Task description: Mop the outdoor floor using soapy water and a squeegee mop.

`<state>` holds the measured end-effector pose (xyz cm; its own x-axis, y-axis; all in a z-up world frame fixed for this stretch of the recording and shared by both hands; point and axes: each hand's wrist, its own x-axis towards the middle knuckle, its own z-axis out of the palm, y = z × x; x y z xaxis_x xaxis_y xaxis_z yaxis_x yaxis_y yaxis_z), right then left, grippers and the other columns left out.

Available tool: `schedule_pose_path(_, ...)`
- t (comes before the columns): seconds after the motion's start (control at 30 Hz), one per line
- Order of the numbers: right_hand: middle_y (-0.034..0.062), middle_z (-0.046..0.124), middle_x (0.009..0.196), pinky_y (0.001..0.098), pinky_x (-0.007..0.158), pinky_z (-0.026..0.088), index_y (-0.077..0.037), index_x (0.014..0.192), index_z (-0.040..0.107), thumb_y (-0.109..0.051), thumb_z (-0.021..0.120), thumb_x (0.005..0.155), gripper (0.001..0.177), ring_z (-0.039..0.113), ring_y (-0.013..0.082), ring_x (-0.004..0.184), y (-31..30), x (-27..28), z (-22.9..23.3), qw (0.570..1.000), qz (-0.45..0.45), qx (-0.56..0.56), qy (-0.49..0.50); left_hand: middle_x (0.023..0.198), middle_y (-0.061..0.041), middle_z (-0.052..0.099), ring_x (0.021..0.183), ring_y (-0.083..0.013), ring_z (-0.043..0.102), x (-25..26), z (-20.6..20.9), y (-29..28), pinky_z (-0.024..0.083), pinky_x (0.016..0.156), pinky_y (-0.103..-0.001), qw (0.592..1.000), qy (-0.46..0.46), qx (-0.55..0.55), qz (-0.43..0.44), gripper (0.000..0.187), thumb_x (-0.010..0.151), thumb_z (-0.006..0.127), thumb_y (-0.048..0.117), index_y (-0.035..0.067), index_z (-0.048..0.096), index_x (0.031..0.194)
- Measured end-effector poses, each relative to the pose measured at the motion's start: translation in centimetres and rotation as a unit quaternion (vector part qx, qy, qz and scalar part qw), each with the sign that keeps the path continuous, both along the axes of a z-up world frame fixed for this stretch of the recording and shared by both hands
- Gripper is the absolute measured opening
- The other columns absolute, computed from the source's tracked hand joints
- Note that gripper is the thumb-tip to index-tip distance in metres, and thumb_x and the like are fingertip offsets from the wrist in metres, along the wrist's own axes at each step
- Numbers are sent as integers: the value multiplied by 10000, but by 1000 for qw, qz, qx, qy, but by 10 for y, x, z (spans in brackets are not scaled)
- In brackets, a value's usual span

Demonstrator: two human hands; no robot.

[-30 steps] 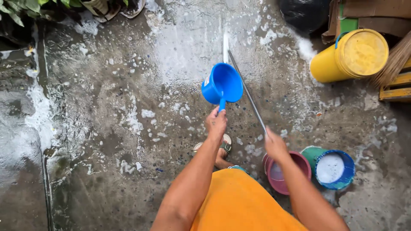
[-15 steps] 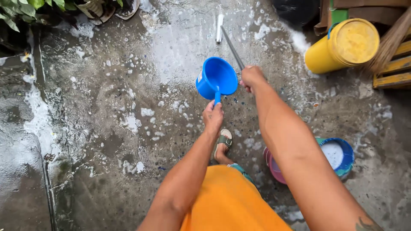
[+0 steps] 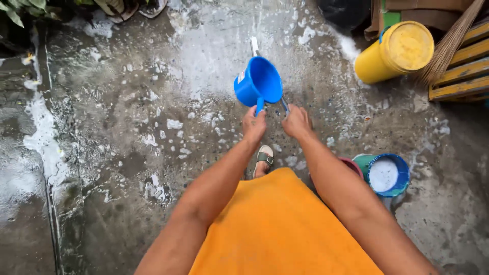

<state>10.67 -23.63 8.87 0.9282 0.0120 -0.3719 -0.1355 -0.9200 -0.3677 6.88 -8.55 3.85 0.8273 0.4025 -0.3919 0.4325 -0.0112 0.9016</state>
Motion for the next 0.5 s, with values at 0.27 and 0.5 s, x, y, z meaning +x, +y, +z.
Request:
schedule_pose_path(0.27,262,699,977,555,874,511,-49,1020,672,-124,548,889,196,655,473,968,-36,-59,-22,999,0,43,17,889,-78,696,825,-183,639,-23,-12,7,510,744,-367,999,9,-38,-1,366,887,644,251,40,689,1183)
schedule_pose_path(0.5,274,674,1152,498,941,500,29,1231,650,-114,588,815,444,643,458,1061,-32,-94,11,985,65,117,-111,860,-54,677,797,-158,618,-33,-5,9,496,723,-357,999,20,-50,-5,332,899,646,233,29,695,1155)
